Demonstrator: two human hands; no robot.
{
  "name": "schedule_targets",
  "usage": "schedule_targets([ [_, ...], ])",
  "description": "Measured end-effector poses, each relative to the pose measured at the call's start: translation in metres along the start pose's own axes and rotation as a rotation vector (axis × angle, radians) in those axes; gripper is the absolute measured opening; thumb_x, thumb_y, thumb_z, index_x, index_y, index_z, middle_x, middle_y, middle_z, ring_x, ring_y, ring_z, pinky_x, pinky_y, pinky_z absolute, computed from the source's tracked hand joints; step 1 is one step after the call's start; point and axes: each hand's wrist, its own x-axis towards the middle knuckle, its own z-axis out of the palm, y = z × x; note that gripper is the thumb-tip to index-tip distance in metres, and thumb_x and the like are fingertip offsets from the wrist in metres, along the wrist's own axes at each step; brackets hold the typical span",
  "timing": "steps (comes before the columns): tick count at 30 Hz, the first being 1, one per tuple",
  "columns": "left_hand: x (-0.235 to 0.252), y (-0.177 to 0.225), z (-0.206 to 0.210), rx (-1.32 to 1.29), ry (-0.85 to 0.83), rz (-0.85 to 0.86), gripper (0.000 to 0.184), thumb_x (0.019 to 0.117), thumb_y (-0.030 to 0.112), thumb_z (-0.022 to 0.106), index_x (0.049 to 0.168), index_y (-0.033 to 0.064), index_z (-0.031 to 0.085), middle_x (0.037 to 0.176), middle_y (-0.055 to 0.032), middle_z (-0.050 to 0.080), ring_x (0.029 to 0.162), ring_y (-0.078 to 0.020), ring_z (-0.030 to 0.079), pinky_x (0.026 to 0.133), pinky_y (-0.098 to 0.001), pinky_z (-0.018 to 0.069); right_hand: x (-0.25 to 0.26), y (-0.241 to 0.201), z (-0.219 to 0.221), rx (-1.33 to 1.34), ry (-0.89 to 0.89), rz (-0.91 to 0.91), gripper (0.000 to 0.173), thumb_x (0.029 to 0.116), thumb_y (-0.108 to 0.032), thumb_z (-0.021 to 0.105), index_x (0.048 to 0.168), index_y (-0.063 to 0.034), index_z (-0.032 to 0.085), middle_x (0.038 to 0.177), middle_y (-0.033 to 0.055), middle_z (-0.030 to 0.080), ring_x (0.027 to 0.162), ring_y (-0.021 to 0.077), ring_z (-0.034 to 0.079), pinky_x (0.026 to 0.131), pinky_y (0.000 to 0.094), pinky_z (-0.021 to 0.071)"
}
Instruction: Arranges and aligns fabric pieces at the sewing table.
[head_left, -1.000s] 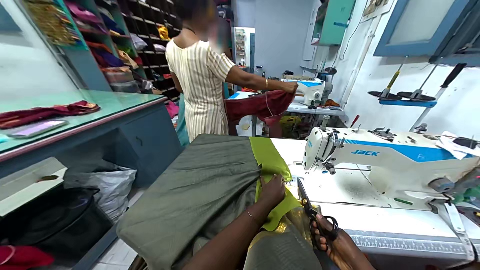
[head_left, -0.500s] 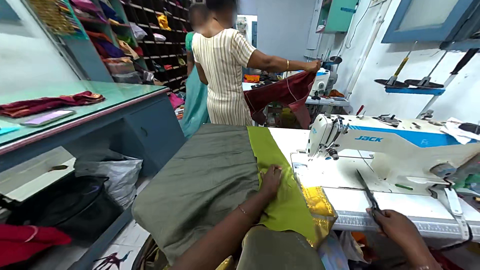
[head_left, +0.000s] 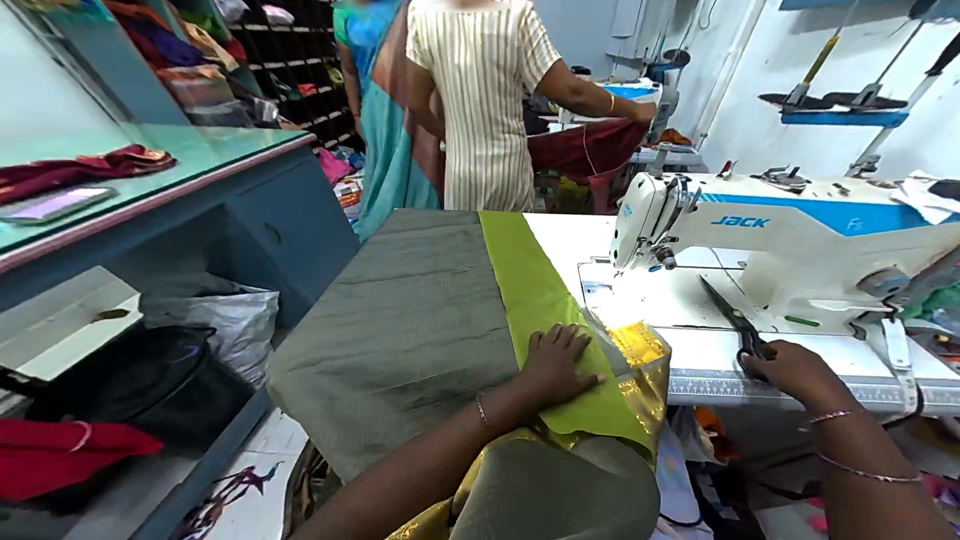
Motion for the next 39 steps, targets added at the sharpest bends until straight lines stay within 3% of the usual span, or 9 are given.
schedule_targets([
  [10, -0.013, 0.020, 0.016, -0.014, -0.028, 0.005, 0.079, 0.0998, 0.065, 0.050, 0.160, 0.0168, 0.035, 0.171, -0.0085, 0.021, 0.158, -0.0347, 0.015, 0.119, -0.0680, 0.0165, 0.007, 0.006, 0.001, -0.082, 0.171, -0.093, 0.032, 0.0996, -0.013, 0.068, 0.121, 0.0108, 0.066, 0.118, 0.0377, 0.063, 0.115, 0.0551, 0.059, 0.099, 0.0705, 0.0426],
  [15, -0.017, 0.030, 0.013, -0.076, -0.097, 0.042, 0.075, 0.1018, 0.064, 0.047, 0.158, 0.0156, 0.038, 0.171, -0.0094, 0.022, 0.157, -0.0347, 0.016, 0.118, -0.0682, 0.0172, -0.028, -0.062, 0.017, 0.064, 0.222, -0.368, 0.027, 0.1011, -0.002, 0.057, 0.126, 0.0076, 0.065, 0.124, 0.0321, 0.062, 0.112, 0.0476, 0.063, 0.097, 0.0633, 0.0497],
  [19, -0.014, 0.021, -0.018, -0.234, -0.172, 0.097, 0.048, 0.1103, 0.038, 0.045, 0.149, 0.0097, 0.051, 0.161, -0.0142, 0.040, 0.150, -0.0351, 0.032, 0.115, -0.0657, 0.0254, -0.062, -0.128, 0.055, 0.354, -0.186, -0.566, 0.024, 0.1025, -0.016, 0.063, 0.122, -0.0038, 0.068, 0.114, 0.0127, 0.070, 0.096, 0.0239, 0.069, 0.088, 0.0455, 0.0569],
  [22, -0.004, -0.013, -0.045, -0.383, 0.012, 0.071, 0.032, 0.1069, 0.004, 0.045, 0.134, 0.0006, 0.062, 0.129, -0.0219, 0.064, 0.118, -0.0336, 0.063, 0.103, -0.0515, 0.0479, -0.069, -0.154, 0.078, 0.274, -0.330, -0.540, 0.038, 0.1047, -0.030, 0.059, 0.130, -0.0022, 0.063, 0.118, 0.0169, 0.067, 0.105, 0.0280, 0.066, 0.097, 0.0469, 0.0518],
  [24, 0.002, -0.050, -0.059, -0.319, 0.220, -0.067, 0.038, 0.0999, -0.006, 0.047, 0.134, 0.0013, 0.061, 0.132, -0.0222, 0.062, 0.118, -0.0355, 0.063, 0.103, -0.0501, 0.0507, -0.068, -0.160, 0.094, 0.201, -0.303, -0.527, 0.047, 0.1025, -0.040, 0.061, 0.127, 0.0005, 0.063, 0.114, 0.0195, 0.066, 0.104, 0.0319, 0.065, 0.096, 0.0497, 0.0510],
  [28, 0.014, -0.124, -0.055, -0.144, 0.300, -0.366, 0.041, 0.1058, 0.016, 0.051, 0.144, 0.0003, 0.054, 0.154, -0.0211, 0.048, 0.143, -0.0378, 0.046, 0.119, -0.0548, 0.0372, -0.077, -0.169, 0.098, 0.111, -0.267, -0.473, 0.059, 0.1005, -0.048, 0.062, 0.128, 0.0037, 0.061, 0.119, 0.0247, 0.066, 0.110, 0.0395, 0.065, 0.098, 0.0563, 0.0498],
  [33, 0.033, -0.105, -0.035, -0.110, 0.184, -0.399, 0.063, 0.1063, 0.061, 0.033, 0.159, 0.0271, 0.039, 0.172, -0.0091, 0.021, 0.159, -0.0403, 0.009, 0.115, -0.0808, -0.0022, -0.074, -0.176, 0.101, 0.072, -0.273, -0.421, 0.072, 0.0977, -0.061, 0.058, 0.128, 0.0037, 0.060, 0.121, 0.0260, 0.064, 0.111, 0.0407, 0.065, 0.095, 0.0575, 0.0508],
  [35, 0.043, -0.091, -0.036, -0.244, 0.220, -0.347, 0.063, 0.1079, 0.059, 0.030, 0.158, 0.0231, 0.043, 0.169, -0.0102, 0.029, 0.158, -0.0374, 0.017, 0.118, -0.0775, -0.0002, -0.073, -0.177, 0.100, 0.071, -0.285, -0.405, 0.073, 0.0972, -0.063, 0.057, 0.129, 0.0032, 0.058, 0.120, 0.0259, 0.064, 0.110, 0.0407, 0.065, 0.094, 0.0574, 0.0513],
  [39, 0.057, -0.072, -0.042, -0.555, 0.410, -0.359, 0.060, 0.1079, 0.045, 0.046, 0.157, 0.0112, 0.039, 0.168, -0.0237, 0.022, 0.152, -0.0429, 0.031, 0.118, -0.0644, 0.0302, -0.076, -0.178, 0.097, 0.088, -0.301, -0.390, 0.076, 0.0962, -0.065, 0.058, 0.131, 0.0032, 0.057, 0.118, 0.0257, 0.064, 0.108, 0.0404, 0.065, 0.093, 0.0580, 0.0507],
])
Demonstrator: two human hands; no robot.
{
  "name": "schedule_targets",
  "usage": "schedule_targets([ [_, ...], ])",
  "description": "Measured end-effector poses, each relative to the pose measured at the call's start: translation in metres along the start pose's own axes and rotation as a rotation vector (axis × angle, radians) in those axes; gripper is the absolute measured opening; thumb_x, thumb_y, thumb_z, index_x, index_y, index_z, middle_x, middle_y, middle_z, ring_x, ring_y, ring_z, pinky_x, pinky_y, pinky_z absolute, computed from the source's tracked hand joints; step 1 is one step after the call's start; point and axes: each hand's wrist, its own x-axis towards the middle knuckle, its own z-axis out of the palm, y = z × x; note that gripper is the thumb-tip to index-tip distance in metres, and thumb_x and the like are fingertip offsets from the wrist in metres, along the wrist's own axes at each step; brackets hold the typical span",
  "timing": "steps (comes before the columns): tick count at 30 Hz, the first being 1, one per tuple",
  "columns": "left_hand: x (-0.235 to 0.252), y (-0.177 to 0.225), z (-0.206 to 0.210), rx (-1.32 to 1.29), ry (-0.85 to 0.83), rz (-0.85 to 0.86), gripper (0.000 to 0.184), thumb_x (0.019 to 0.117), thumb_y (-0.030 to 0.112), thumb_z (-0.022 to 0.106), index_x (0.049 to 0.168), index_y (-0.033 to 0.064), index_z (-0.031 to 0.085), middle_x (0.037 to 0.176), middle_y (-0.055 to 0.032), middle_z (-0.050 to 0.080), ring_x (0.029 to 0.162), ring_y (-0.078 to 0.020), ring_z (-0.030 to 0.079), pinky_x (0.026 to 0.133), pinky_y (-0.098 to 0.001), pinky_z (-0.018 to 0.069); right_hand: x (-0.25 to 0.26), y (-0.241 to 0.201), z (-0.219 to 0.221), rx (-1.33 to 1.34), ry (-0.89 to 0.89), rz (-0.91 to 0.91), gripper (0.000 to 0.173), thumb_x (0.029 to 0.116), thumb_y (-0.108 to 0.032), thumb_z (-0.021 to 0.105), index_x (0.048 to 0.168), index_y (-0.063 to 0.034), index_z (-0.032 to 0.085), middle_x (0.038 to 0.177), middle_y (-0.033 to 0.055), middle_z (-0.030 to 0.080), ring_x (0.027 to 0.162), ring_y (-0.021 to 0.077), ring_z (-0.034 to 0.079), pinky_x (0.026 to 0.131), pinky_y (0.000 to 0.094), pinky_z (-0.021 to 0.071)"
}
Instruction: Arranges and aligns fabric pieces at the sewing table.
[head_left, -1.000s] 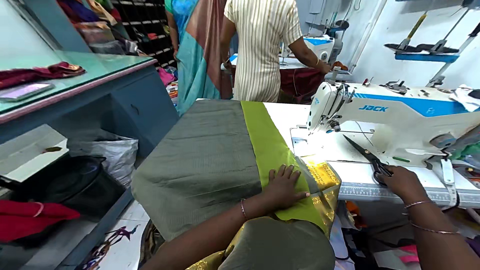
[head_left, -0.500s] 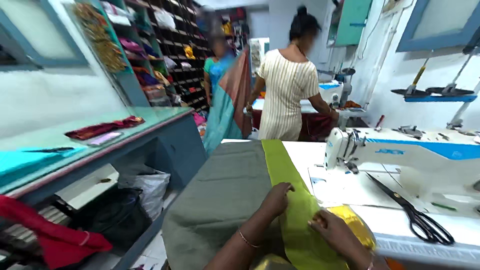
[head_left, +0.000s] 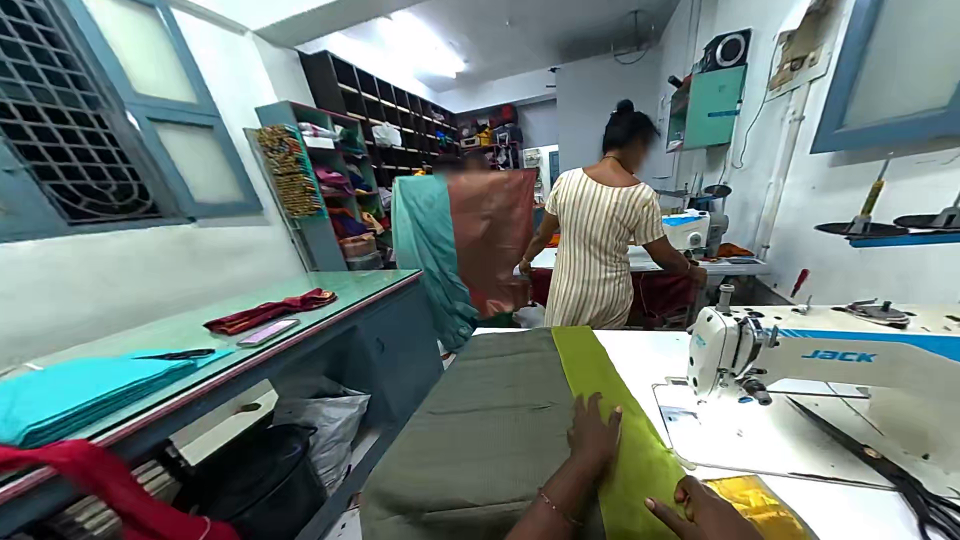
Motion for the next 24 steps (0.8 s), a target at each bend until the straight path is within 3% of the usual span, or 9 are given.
schedule_targets([
  [3, -0.006, 0.011, -0.006, -0.120, 0.116, -0.103, 0.059, 0.1008, 0.033, 0.064, 0.149, 0.0041, 0.047, 0.166, -0.0297, 0.017, 0.148, -0.0472, 0.034, 0.116, -0.0556, 0.0387, -0.006, -0.001, 0.004, -0.003, 0.027, 0.003, 0.077, 0.0946, -0.064, 0.061, 0.131, 0.0029, 0.057, 0.122, 0.0252, 0.063, 0.111, 0.0402, 0.064, 0.094, 0.0572, 0.0507],
  [6, -0.017, 0.015, -0.014, -0.300, 0.122, -0.190, 0.062, 0.0997, 0.027, 0.068, 0.148, -0.0015, 0.042, 0.160, -0.0360, 0.022, 0.143, -0.0475, 0.038, 0.110, -0.0525, 0.0435, -0.009, -0.003, 0.005, 0.007, 0.046, 0.022, 0.079, 0.0936, -0.066, 0.061, 0.135, 0.0012, 0.055, 0.124, 0.0242, 0.063, 0.112, 0.0394, 0.064, 0.095, 0.0561, 0.0507],
  [10, -0.036, 0.029, -0.013, -0.397, 0.105, -0.153, 0.065, 0.0996, 0.022, 0.068, 0.152, 0.0043, 0.034, 0.166, -0.0343, -0.001, 0.149, -0.0479, 0.028, 0.110, -0.0527, 0.0428, -0.017, -0.020, -0.002, -0.033, 0.043, 0.061, 0.092, 0.0907, -0.072, 0.060, 0.146, -0.0002, 0.047, 0.136, 0.0251, 0.058, 0.125, 0.0407, 0.058, 0.104, 0.0557, 0.0466],
  [12, -0.042, 0.039, -0.008, -0.429, 0.060, -0.117, 0.061, 0.0999, 0.022, 0.068, 0.150, 0.0057, 0.036, 0.167, -0.0319, -0.002, 0.150, -0.0453, 0.027, 0.111, -0.0519, 0.0415, -0.023, -0.037, -0.002, -0.047, 0.082, 0.012, 0.105, 0.0860, -0.068, 0.068, 0.156, 0.0020, 0.035, 0.149, 0.0283, 0.048, 0.138, 0.0444, 0.047, 0.113, 0.0555, 0.0395],
  [15, -0.048, 0.056, 0.002, -0.513, -0.047, -0.096, 0.061, 0.1010, 0.022, 0.066, 0.151, 0.0056, 0.035, 0.167, -0.0316, 0.000, 0.151, -0.0441, 0.025, 0.113, -0.0526, 0.0389, -0.016, -0.054, 0.009, 0.031, 0.078, 0.009, 0.122, 0.0819, -0.060, 0.077, 0.163, 0.0006, 0.010, 0.156, 0.0277, 0.040, 0.142, 0.0419, 0.043, 0.117, 0.0515, 0.0358],
  [17, -0.050, 0.062, 0.010, -0.567, -0.136, -0.097, 0.061, 0.1005, 0.024, 0.065, 0.152, 0.0079, 0.036, 0.167, -0.0297, 0.008, 0.149, -0.0417, 0.030, 0.112, -0.0534, 0.0404, -0.005, -0.057, 0.017, 0.053, 0.134, 0.058, 0.115, 0.0845, -0.042, 0.080, 0.162, 0.0026, 0.009, 0.149, 0.0286, 0.047, 0.136, 0.0425, 0.050, 0.114, 0.0515, 0.0396],
  [19, -0.050, 0.066, 0.012, -0.595, -0.227, -0.079, 0.062, 0.1013, 0.026, 0.064, 0.153, 0.0099, 0.034, 0.166, -0.0280, 0.017, 0.146, -0.0403, 0.036, 0.109, -0.0552, 0.0426, 0.004, -0.058, 0.018, 0.015, 0.198, 0.122, 0.095, 0.0916, -0.025, 0.071, 0.163, 0.0002, 0.013, 0.135, 0.0256, 0.059, 0.124, 0.0402, 0.060, 0.105, 0.0512, 0.0472],
  [21, -0.046, 0.067, 0.008, -0.622, -0.303, -0.033, 0.060, 0.1048, 0.024, 0.059, 0.156, 0.0105, 0.030, 0.161, -0.0251, 0.030, 0.139, -0.0377, 0.046, 0.103, -0.0557, 0.0482, 0.010, -0.054, 0.008, -0.010, 0.172, 0.193, 0.082, 0.0992, -0.018, 0.058, 0.164, -0.0070, 0.008, 0.118, 0.0215, 0.067, 0.109, 0.0378, 0.069, 0.095, 0.0512, 0.0535],
  [24, -0.028, 0.056, 0.001, -0.627, -0.296, 0.020, 0.046, 0.1113, 0.017, 0.044, 0.154, 0.0067, 0.030, 0.143, -0.0230, 0.053, 0.123, -0.0335, 0.062, 0.093, -0.0502, 0.0566, 0.020, -0.032, -0.007, 0.184, 0.135, 0.215, 0.072, 0.1008, -0.011, 0.054, 0.161, -0.0107, 0.014, 0.116, 0.0243, 0.067, 0.107, 0.0398, 0.069, 0.093, 0.0535, 0.0535],
])
